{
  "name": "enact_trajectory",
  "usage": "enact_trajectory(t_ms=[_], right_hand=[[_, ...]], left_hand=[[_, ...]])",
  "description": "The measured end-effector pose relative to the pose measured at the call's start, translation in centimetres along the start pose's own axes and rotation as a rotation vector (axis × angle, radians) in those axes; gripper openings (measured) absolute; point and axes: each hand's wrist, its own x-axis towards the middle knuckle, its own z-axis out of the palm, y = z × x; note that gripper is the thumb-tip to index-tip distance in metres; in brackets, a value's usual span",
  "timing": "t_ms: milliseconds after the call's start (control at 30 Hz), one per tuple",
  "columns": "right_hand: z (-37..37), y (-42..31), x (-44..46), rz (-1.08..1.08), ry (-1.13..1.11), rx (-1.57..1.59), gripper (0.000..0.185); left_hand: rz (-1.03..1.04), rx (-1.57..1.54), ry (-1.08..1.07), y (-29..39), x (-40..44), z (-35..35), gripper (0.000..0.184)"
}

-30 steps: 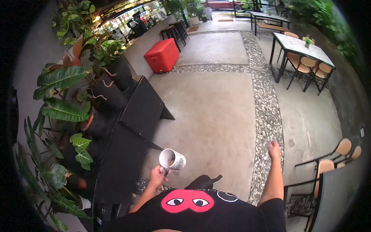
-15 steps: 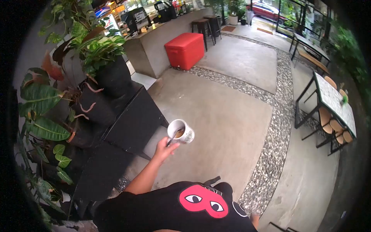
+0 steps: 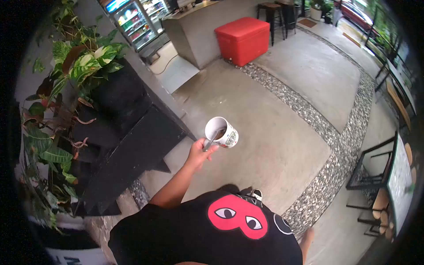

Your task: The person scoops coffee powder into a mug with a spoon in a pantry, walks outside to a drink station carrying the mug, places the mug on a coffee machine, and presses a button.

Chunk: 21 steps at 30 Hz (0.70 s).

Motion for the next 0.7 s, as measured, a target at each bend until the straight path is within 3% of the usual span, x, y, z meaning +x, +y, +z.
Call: enact_trajectory(t_ms=[100,133,233,333,367,433,533,700], right_hand=[[-4.9,-15.3,9.7,-0.304,0.119,0.031,0.029],[-4.2,-17.9,19.2,-0.597,0.227,0.105,0.024],[-3.7,-38.8,15.7,-0.672,0.070,0.526,0.021],[-0.6,-50.5,13.7,-0.797,-0.014,0.389,0.021],[1.1,-51.9,15.1,-0.974,0.118,0.111,0.020],[5.8,-53.3,15.2,-0.839,0.067,0.091,0.021],[12.5,-48.9,22.3,-0.332,-0.255,-0.152,0.021],[13.5,-53.7,20.4,-0.037,-0.376,-0.233,0.020]], left_hand=[[-0.032,0.021,0.135,1.5,3.7,0.5,0.029],[-0.045,0.032,0.180,1.6,4.8,0.4,0.029],[-0.018,0.183,0.307,2.1,9.2,-1.1,0.029],[-0.047,0.241,0.378,0.9,14.4,-3.8,0.030],[-0.050,0.243,0.396,0.4,16.2,-4.8,0.030],[-0.022,0.197,0.443,1.6,21.7,-6.4,0.030],[-0.091,0.119,0.504,4.2,27.5,-7.6,0.028],[0.004,-0.032,0.540,7.0,37.9,-10.6,0.025]])
